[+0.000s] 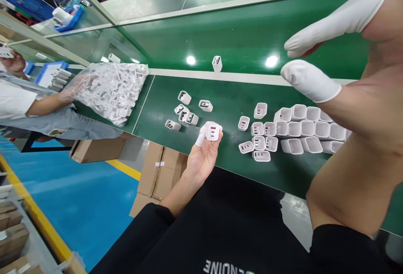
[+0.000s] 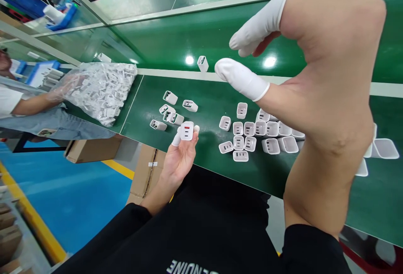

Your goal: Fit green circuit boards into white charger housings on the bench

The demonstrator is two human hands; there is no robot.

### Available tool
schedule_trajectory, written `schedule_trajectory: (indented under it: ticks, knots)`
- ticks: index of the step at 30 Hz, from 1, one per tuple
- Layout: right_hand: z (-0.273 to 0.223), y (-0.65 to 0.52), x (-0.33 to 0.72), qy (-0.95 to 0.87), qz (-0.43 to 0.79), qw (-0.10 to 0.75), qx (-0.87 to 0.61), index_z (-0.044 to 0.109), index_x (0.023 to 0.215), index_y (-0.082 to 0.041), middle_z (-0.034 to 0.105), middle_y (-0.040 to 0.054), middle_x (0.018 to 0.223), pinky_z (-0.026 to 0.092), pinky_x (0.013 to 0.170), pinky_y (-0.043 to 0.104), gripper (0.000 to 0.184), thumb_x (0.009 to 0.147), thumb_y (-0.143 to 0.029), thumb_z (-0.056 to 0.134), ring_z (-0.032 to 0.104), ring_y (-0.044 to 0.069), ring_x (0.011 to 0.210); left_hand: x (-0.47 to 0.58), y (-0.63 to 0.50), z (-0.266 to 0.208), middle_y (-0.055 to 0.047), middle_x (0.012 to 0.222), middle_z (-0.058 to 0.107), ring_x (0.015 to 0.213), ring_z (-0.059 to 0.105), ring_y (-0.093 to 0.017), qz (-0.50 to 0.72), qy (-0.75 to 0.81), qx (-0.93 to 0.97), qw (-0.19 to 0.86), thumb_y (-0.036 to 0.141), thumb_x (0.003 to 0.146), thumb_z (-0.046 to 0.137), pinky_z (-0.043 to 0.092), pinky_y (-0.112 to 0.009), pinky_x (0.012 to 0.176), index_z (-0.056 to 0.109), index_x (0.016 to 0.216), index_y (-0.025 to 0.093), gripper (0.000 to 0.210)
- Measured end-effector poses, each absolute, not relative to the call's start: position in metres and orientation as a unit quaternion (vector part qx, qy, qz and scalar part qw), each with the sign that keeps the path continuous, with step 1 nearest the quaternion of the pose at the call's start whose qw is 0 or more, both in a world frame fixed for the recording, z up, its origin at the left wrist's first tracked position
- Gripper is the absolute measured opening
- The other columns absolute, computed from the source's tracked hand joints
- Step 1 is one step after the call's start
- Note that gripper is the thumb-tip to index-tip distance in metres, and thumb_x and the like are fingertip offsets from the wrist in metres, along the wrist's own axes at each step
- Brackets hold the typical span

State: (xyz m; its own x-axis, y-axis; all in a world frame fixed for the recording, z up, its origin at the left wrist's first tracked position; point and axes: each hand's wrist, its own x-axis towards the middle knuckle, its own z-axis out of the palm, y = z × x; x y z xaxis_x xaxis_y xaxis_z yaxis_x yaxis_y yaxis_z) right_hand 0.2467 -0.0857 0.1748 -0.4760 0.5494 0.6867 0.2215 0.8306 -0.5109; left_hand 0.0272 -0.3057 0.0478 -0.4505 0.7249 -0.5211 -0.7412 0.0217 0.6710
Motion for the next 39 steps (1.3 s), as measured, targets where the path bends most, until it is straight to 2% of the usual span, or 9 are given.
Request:
schedule_trajectory:
  ticks: [2, 5, 8, 12, 18, 22, 26, 32, 39]
  knots:
    - [0.177, -0.087, 0.245, -0.843, 0.176, 0.449, -0.24, 0.079, 0.108, -0.029, 0.084, 0.0025, 0.111, 0.053, 0.1, 0.051, 0.024, 0.096, -0.05, 0.08, 0.077, 0.03, 0.112, 0.019, -0.304, 0.03, -0.008, 0.139, 0.082, 0.137, 0.079, -0.029, 0.694, 0.524, 0.081, 0.487, 0.043, 0.1, 0.088, 0.071, -0.045, 0.116, 0.077, 0.126, 0.024, 0.034]
    - [0.182, -0.091, 0.242, -0.848, 0.168, 0.432, -0.255, 0.079, 0.107, -0.027, 0.084, 0.0065, 0.111, 0.056, 0.096, 0.051, 0.029, 0.099, -0.055, 0.075, 0.079, 0.032, 0.11, 0.0, -0.299, 0.001, -0.008, 0.132, 0.08, 0.122, 0.083, -0.026, 0.668, 0.622, 0.25, 0.322, 0.045, 0.092, 0.096, 0.074, -0.041, 0.104, 0.076, 0.124, 0.026, 0.042]
    - [0.184, -0.094, 0.239, -0.847, 0.169, 0.435, -0.254, 0.08, 0.106, -0.026, 0.084, 0.0072, 0.108, 0.057, 0.092, 0.051, 0.029, 0.1, -0.055, 0.076, 0.079, 0.032, 0.105, -0.023, -0.294, -0.02, -0.01, 0.128, 0.077, 0.125, 0.081, -0.026, 0.56, 0.686, 0.448, 0.125, 0.041, 0.1, 0.088, 0.072, -0.041, 0.109, 0.08, 0.122, 0.024, 0.028]
    - [0.181, -0.092, 0.238, -0.84, 0.167, 0.465, -0.224, 0.081, 0.105, -0.028, 0.084, 0.0054, 0.104, 0.056, 0.087, 0.051, 0.024, 0.097, -0.05, 0.081, 0.08, 0.032, 0.098, -0.039, -0.294, -0.026, -0.011, 0.125, 0.077, 0.124, 0.082, -0.026, 0.417, 0.689, 0.593, 0.006, 0.034, 0.111, 0.072, 0.07, -0.042, 0.113, 0.084, 0.116, 0.023, 0.017]
    - [0.18, -0.09, 0.24, -0.844, 0.155, 0.471, -0.203, 0.08, 0.106, -0.025, 0.084, 0.0055, 0.104, 0.059, 0.085, 0.051, 0.023, 0.1, -0.047, 0.081, 0.08, 0.032, 0.097, -0.037, -0.29, -0.007, -0.009, 0.114, 0.078, 0.113, 0.083, -0.023, 0.414, 0.676, 0.609, -0.017, 0.034, 0.11, 0.075, 0.072, -0.041, 0.105, 0.083, 0.112, 0.023, 0.014]
    - [0.184, -0.093, 0.243, -0.848, 0.154, 0.459, -0.216, 0.075, 0.105, -0.033, 0.082, 0.0022, 0.102, 0.063, 0.082, 0.056, 0.012, 0.104, -0.045, 0.077, 0.08, 0.033, 0.095, -0.032, -0.288, -0.005, -0.008, 0.117, 0.08, 0.117, 0.083, -0.024, 0.429, 0.667, 0.608, -0.044, 0.029, 0.107, 0.078, 0.071, -0.043, 0.11, 0.083, 0.121, 0.025, 0.016]
    - [0.185, -0.092, 0.245, -0.852, 0.155, 0.448, -0.222, 0.073, 0.108, -0.039, 0.081, 0.0023, 0.102, 0.065, 0.081, 0.059, 0.002, 0.107, -0.041, 0.072, 0.079, 0.034, 0.093, -0.035, -0.284, -0.017, -0.009, 0.113, 0.08, 0.11, 0.084, -0.023, 0.391, 0.673, 0.625, -0.061, 0.027, 0.109, 0.075, 0.072, -0.037, 0.102, 0.085, 0.115, 0.024, 0.012]
    - [0.185, -0.088, 0.246, -0.846, 0.156, 0.464, -0.211, 0.072, 0.104, -0.038, 0.079, 0.002, 0.096, 0.062, 0.074, 0.059, 0.009, 0.1, -0.039, 0.08, 0.079, 0.036, 0.087, -0.042, -0.286, -0.025, -0.01, 0.12, 0.081, 0.117, 0.085, -0.025, 0.415, 0.663, 0.622, -0.04, 0.029, 0.109, 0.077, 0.072, -0.042, 0.107, 0.081, 0.124, 0.024, 0.017]
    - [0.185, -0.09, 0.245, -0.854, 0.156, 0.449, -0.212, 0.071, 0.105, -0.037, 0.08, 0.0024, 0.099, 0.065, 0.079, 0.056, 0.008, 0.105, -0.041, 0.078, 0.078, 0.033, 0.089, -0.041, -0.286, -0.021, -0.011, 0.112, 0.084, 0.115, 0.087, -0.025, 0.427, 0.66, 0.617, -0.033, 0.038, 0.11, 0.076, 0.074, -0.042, 0.105, 0.079, 0.102, 0.023, 0.016]
